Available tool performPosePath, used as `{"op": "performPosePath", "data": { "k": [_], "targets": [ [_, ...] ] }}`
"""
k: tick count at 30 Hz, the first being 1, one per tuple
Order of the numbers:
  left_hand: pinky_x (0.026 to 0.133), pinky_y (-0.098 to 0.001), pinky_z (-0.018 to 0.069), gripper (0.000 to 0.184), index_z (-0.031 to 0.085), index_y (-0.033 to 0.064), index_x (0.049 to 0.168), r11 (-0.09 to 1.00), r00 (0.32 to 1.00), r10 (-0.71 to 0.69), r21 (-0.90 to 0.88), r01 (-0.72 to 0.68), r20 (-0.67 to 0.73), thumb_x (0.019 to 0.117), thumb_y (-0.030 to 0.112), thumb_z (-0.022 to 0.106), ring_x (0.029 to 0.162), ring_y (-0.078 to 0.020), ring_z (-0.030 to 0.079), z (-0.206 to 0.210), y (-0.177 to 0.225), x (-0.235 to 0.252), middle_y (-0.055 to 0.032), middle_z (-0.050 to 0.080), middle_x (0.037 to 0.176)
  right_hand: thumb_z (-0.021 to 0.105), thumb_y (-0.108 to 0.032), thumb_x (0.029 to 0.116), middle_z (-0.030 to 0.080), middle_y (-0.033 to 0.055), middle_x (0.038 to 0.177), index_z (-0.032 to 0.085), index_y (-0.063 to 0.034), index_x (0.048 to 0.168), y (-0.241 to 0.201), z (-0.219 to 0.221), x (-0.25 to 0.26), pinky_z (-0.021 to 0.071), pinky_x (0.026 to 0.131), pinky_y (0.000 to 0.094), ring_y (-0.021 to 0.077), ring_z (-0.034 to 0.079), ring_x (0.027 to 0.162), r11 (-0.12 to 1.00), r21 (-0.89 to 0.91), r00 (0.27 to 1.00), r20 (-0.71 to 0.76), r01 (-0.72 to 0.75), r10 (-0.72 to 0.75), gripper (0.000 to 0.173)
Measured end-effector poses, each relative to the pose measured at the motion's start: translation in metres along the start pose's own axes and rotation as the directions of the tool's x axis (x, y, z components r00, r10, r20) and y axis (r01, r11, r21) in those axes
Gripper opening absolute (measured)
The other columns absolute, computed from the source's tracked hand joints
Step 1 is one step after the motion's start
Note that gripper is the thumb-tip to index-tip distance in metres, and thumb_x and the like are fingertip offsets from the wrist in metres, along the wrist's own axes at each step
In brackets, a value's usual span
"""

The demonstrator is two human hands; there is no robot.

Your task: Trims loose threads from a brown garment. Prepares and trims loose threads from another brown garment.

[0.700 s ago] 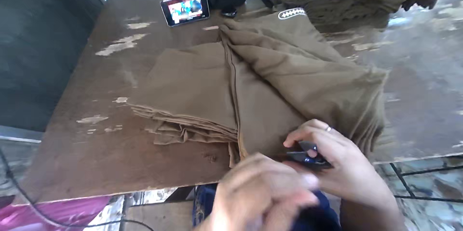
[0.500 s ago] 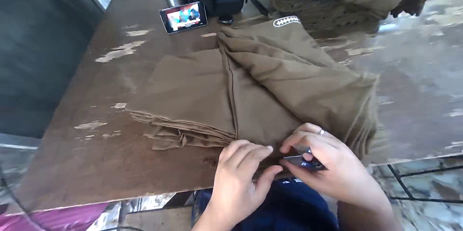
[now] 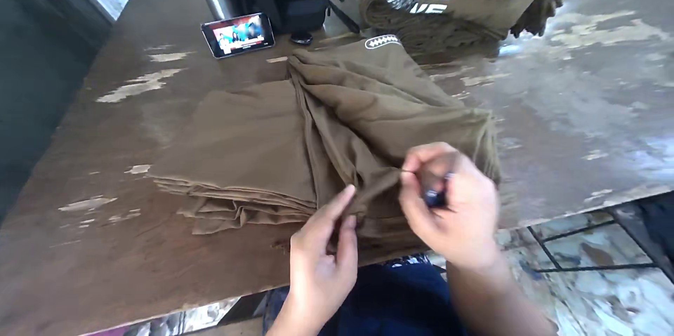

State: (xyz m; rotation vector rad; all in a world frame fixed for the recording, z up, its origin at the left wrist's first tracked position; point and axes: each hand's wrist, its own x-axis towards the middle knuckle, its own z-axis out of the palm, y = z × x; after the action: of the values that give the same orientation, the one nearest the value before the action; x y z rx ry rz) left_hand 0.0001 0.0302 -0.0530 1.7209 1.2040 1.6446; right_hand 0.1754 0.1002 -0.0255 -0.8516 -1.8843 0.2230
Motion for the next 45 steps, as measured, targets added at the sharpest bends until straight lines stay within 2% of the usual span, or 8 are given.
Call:
{"op": "performPosePath", "data": {
  "k": [2,5,11,17,30,37,41,45],
  "targets": [
    [0.081,-0.0238,0.0588,0.045,0.046,-0.006,0.139,0.865,0.973,-0.232,-0.454,0.214,0.018,0.0938,-0.009,0.052,0.093,-0.0061,0.071,0.002,0.001,0.003,-0.0032,0.074,0.111,0.058,-0.007,0.0907,0.063,0.0129,0.092,0.062,0.0001,0.095,0.006,0.01,-0.006,0.0519,0.061,0.0265,0.0156,0.059,0.071,0.989,-0.15,0.991,0.131,-0.013,0.032,0.009],
    [0.094,-0.0363,0.0579,0.044,0.056,0.007,0.133,0.556,0.939,-0.338,-0.791,0.255,0.065,0.0915,-0.008,0.057,0.105,-0.0171,0.072,0.002,-0.004,0.002,-0.0091,0.074,0.115,0.057,-0.012,0.0931,0.064,0.011,0.091,0.063,-0.0017,0.094,0.01,0.011,-0.014,0.0494,0.062,0.0228,0.0132,0.058,0.072,0.989,-0.145,0.983,0.184,0.004,0.023,0.012],
    [0.091,-0.025,0.0597,0.041,0.074,0.0142,0.118,0.808,0.973,-0.191,-0.584,0.082,-0.127,0.0812,-0.003,0.082,0.103,-0.0079,0.071,0.016,-0.007,-0.008,0.0015,0.073,0.117,0.051,-0.048,0.1054,0.057,0.0106,0.097,0.056,-0.003,0.096,0.009,-0.003,-0.025,0.0461,0.075,0.0204,0.01,0.054,0.084,0.995,0.094,0.965,0.261,0.01,-0.035,0.046],
    [0.084,-0.0171,0.0577,0.013,0.077,0.0141,0.107,0.886,0.97,-0.13,-0.462,0.021,-0.206,0.0965,0.014,0.07,0.098,-0.0009,0.068,0.019,-0.006,-0.011,0.0061,0.072,0.11,0.054,-0.044,0.1044,0.06,0.0089,0.091,0.059,-0.0087,0.089,0.001,-0.016,-0.042,0.0495,0.074,0.0306,0.0188,0.059,0.084,0.989,-0.138,0.952,0.304,0.059,-0.014,0.039],
    [0.082,-0.0158,0.0577,0.014,0.078,0.0129,0.105,0.916,0.982,-0.091,-0.402,0.018,-0.164,0.0914,0.008,0.075,0.097,-0.0017,0.068,0.016,0.002,-0.019,0.0051,0.072,0.106,0.036,-0.043,0.1087,0.054,0.0017,0.059,0.057,-0.0122,0.081,-0.013,-0.004,-0.041,0.0408,0.053,0.0342,0.019,0.056,0.054,0.921,-0.351,0.949,0.311,0.17,-0.057,0.047],
    [0.086,-0.0291,0.0606,0.023,0.06,0.0132,0.121,0.806,0.951,-0.278,-0.572,0.153,-0.138,0.0994,0.018,0.067,0.092,-0.0086,0.072,0.013,0.003,-0.013,0.0023,0.073,0.103,0.039,-0.044,0.1084,0.048,0.0009,0.058,0.055,-0.0112,0.083,-0.01,-0.012,-0.042,0.0398,0.054,0.0315,0.0157,0.05,0.053,0.963,-0.252,0.955,0.297,0.095,-0.016,0.045],
    [0.087,-0.0319,0.0602,0.039,0.046,0.0041,0.135,0.682,0.907,-0.415,-0.684,0.257,-0.074,0.0988,0.002,0.061,0.094,-0.0128,0.072,0.014,0.005,-0.003,-0.005,0.074,0.103,0.045,-0.05,0.1058,0.044,-0.0018,0.06,0.053,-0.0119,0.082,-0.012,-0.015,-0.045,0.0357,0.054,0.0271,0.0099,0.044,0.054,0.981,-0.195,0.958,0.281,0.005,0.051,0.046],
    [0.089,-0.0315,0.0601,0.022,0.07,0.0086,0.12,0.539,0.888,-0.459,-0.8,0.263,-0.017,0.0976,0.008,0.067,0.096,-0.0123,0.071,0.015,0.006,-0.003,-0.0056,0.073,0.106,0.043,-0.055,0.1054,0.046,-0.0007,0.058,0.054,-0.0116,0.08,-0.014,-0.011,-0.044,0.0362,0.054,0.0297,0.0128,0.046,0.053,0.971,-0.237,0.96,0.276,0.026,0.042,0.052]
  ]
}}
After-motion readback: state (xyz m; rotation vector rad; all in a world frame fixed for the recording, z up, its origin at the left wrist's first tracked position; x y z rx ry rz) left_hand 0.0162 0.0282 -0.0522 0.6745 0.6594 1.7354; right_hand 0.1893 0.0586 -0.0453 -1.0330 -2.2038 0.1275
